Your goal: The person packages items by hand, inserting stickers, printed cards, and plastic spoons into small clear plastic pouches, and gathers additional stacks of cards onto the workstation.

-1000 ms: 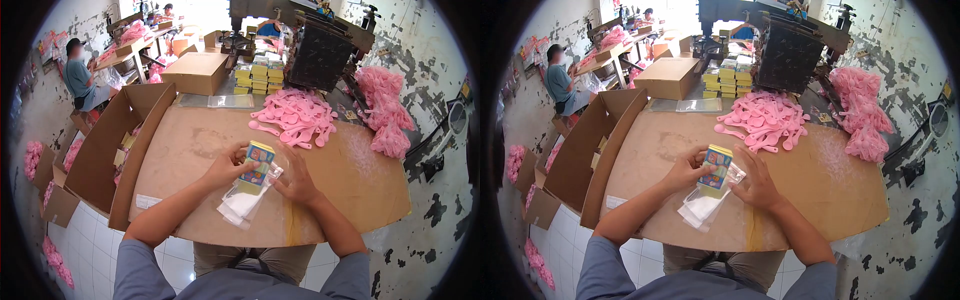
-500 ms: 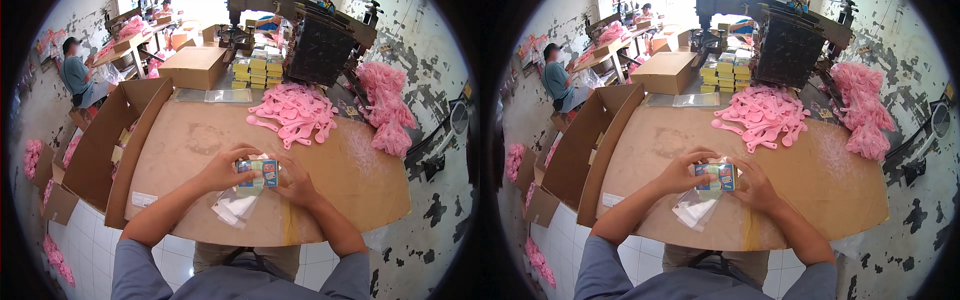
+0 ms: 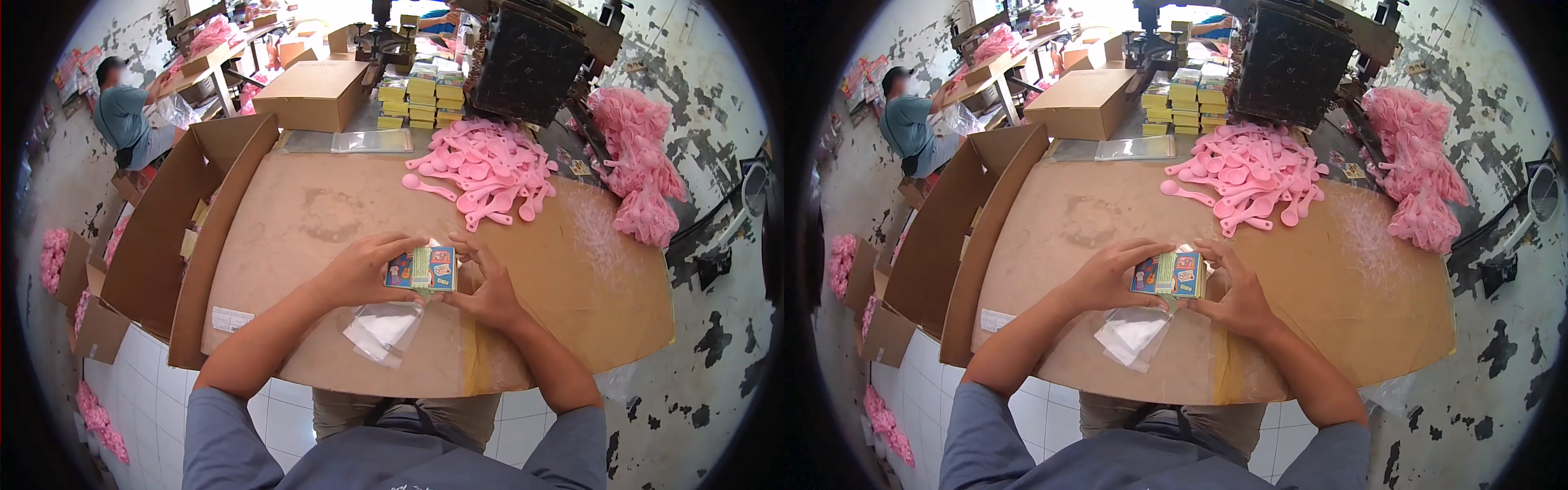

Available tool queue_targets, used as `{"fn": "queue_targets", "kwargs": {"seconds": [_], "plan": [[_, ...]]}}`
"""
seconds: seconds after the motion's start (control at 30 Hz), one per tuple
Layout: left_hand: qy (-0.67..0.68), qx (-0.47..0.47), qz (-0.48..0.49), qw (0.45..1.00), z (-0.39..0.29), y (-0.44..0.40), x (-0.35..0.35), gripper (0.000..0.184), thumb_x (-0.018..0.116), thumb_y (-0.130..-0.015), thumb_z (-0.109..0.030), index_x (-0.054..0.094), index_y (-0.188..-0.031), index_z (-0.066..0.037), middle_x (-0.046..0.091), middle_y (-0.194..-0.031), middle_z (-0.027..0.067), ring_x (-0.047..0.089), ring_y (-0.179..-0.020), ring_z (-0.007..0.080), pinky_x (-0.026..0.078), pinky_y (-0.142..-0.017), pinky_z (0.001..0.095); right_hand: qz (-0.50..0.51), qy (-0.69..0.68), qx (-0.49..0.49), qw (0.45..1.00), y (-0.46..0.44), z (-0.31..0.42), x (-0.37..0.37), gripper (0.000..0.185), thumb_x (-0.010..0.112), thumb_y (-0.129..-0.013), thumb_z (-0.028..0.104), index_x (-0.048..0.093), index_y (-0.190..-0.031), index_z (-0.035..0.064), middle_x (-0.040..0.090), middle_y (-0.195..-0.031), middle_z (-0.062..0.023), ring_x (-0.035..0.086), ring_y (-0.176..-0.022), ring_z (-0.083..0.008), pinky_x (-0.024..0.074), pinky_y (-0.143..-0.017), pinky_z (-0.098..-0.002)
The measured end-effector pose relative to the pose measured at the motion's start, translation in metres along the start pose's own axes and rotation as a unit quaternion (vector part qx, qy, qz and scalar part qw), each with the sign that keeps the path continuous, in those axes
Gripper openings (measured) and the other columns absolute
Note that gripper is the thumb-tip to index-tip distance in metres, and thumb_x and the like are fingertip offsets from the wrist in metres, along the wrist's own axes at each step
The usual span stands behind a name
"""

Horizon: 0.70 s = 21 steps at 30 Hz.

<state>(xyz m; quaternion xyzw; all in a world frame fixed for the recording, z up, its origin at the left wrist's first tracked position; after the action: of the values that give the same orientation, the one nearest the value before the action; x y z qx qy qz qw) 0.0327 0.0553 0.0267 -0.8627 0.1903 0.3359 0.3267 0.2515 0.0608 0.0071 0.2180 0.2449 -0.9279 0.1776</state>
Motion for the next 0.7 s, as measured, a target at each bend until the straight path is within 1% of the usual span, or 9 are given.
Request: {"fn": "queue_targets", "kwargs": {"seconds": [0.03,0.13,0.23,0.33,0.43,0.53,0.63,0.7], "plan": [[-0.002,0.000,0.004,1.000,0.002,0.000,0.001,0.079,0.093,-0.072,-0.037,0.062,-0.138,-0.005,0.067,-0.122,0.0153,0.068,-0.108,0.0343,0.056,-0.093,0.0426,-0.001,-0.012,0.006,1.000,0.000,-0.001,0.000,0.091,0.097,-0.068,0.026,0.053,-0.146,0.0066,0.067,-0.133,-0.0137,0.064,-0.122,-0.0269,0.0489,-0.106,-0.0410],[-0.011,-0.024,0.015,1.000,0.007,0.000,0.000,0.083,0.095,-0.069,-0.035,0.063,-0.140,-0.008,0.068,-0.126,0.0139,0.068,-0.111,0.0332,0.055,-0.096,0.0418,0.012,0.029,-0.004,1.000,-0.003,-0.005,-0.004,0.096,0.097,-0.068,0.030,0.050,-0.148,0.0076,0.067,-0.135,-0.0135,0.060,-0.129,-0.0299,0.0436,-0.112,-0.0436],[-0.015,-0.045,0.025,0.999,0.007,-0.001,-0.006,0.082,0.095,-0.070,-0.035,0.063,-0.141,-0.009,0.069,-0.126,0.0137,0.069,-0.111,0.0329,0.056,-0.096,0.0418,0.006,0.041,0.000,0.999,-0.004,-0.004,-0.009,0.095,0.097,-0.068,0.032,0.052,-0.148,0.0078,0.067,-0.135,-0.0136,0.058,-0.131,-0.0317,0.0397,-0.115,-0.0454],[-0.005,-0.030,0.019,0.999,0.010,-0.001,-0.008,0.081,0.095,-0.070,-0.034,0.064,-0.141,-0.010,0.070,-0.124,0.0138,0.069,-0.110,0.0328,0.056,-0.097,0.0418,0.014,0.055,-0.007,0.998,-0.003,-0.004,-0.012,0.091,0.096,-0.069,0.033,0.054,-0.146,0.0077,0.067,-0.135,-0.0138,0.058,-0.131,-0.0309,0.0413,-0.114,-0.0449],[-0.019,-0.051,0.028,0.998,0.014,-0.002,-0.010,0.081,0.095,-0.069,-0.034,0.064,-0.140,-0.010,0.070,-0.123,0.0139,0.069,-0.111,0.0325,0.056,-0.097,0.0417,0.018,0.063,-0.006,0.998,-0.005,-0.005,-0.019,0.085,0.095,-0.071,0.032,0.058,-0.143,0.0069,0.066,-0.136,-0.0135,0.060,-0.130,-0.0308,0.0444,-0.111,-0.0441],[-0.004,-0.049,0.023,0.999,0.018,-0.002,-0.011,0.081,0.095,-0.069,-0.033,0.064,-0.140,-0.009,0.070,-0.124,0.0144,0.069,-0.111,0.0322,0.056,-0.097,0.0419,0.026,0.043,0.017,0.999,-0.005,-0.008,-0.024,0.081,0.094,-0.073,0.030,0.058,-0.142,0.0059,0.066,-0.137,-0.0141,0.062,-0.127,-0.0306,0.0478,-0.108,-0.0427],[-0.021,-0.074,0.033,0.997,0.021,-0.001,-0.013,0.080,0.095,-0.069,-0.032,0.065,-0.139,-0.009,0.069,-0.125,0.0150,0.069,-0.111,0.0324,0.055,-0.098,0.0418,0.040,0.050,0.000,0.998,-0.006,-0.012,-0.025,0.079,0.093,-0.075,0.028,0.059,-0.142,0.0052,0.066,-0.136,-0.0159,0.064,-0.123,-0.0296,0.0505,-0.105,-0.0416],[-0.028,-0.064,0.023,0.997,0.025,-0.001,-0.017,0.079,0.094,-0.070,-0.032,0.064,-0.139,-0.008,0.069,-0.125,0.0151,0.069,-0.110,0.0325,0.056,-0.097,0.0416,0.035,0.060,-0.006,0.998,-0.007,-0.015,-0.028,0.075,0.092,-0.075,0.025,0.060,-0.140,0.0050,0.065,-0.136,-0.0162,0.063,-0.123,-0.0288,0.0515,-0.104,-0.0413]]}}
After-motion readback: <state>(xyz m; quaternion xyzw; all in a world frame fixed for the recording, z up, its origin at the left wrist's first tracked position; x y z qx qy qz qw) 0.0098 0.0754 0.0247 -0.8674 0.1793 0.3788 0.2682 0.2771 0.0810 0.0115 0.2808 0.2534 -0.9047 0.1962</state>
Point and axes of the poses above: each hand's wrist, its own y-axis away from the middle knuckle, its own x-axis out of the palm, z = x × y, the point moved 5 cm from there along -y, towards the middle knuckle
